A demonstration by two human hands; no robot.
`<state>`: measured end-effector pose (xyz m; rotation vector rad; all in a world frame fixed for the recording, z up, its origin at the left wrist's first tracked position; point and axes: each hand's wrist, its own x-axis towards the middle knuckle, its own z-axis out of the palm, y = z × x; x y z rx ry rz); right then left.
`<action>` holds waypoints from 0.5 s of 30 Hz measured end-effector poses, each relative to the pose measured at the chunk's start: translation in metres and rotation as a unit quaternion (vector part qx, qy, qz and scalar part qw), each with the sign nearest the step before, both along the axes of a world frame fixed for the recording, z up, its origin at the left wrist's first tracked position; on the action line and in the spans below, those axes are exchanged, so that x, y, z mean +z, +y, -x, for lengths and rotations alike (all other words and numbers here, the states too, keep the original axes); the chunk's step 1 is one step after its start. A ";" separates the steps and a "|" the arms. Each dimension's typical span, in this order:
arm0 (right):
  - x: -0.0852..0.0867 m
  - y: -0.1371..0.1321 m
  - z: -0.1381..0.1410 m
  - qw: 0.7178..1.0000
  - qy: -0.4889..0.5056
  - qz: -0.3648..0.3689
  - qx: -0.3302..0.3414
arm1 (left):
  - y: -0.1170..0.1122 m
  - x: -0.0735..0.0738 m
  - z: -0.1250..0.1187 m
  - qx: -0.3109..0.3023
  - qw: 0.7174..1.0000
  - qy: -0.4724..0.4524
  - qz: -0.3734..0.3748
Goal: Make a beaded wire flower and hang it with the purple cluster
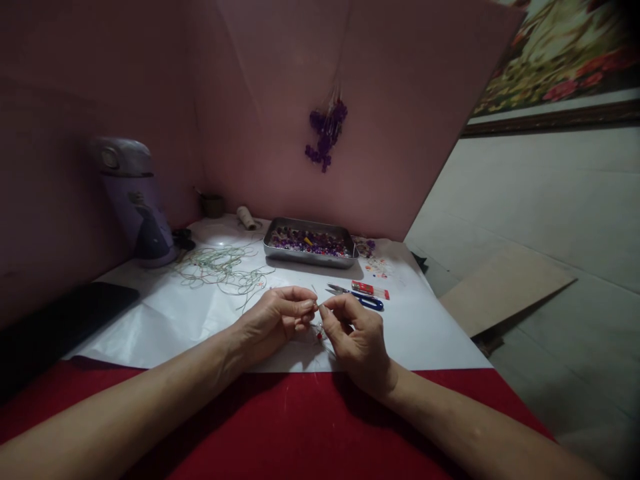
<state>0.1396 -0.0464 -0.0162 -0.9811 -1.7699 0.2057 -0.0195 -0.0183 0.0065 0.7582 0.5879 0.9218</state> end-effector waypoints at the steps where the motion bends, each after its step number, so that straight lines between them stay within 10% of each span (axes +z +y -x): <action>1: 0.000 0.000 0.000 1.000 0.000 0.002 0.000 | 0.000 0.000 0.000 -0.002 1.000 0.000 -0.001; 15: 0.002 -0.002 0.000 1.000 -0.001 0.005 0.000 | -0.001 0.000 0.000 -0.003 1.000 0.003 -0.004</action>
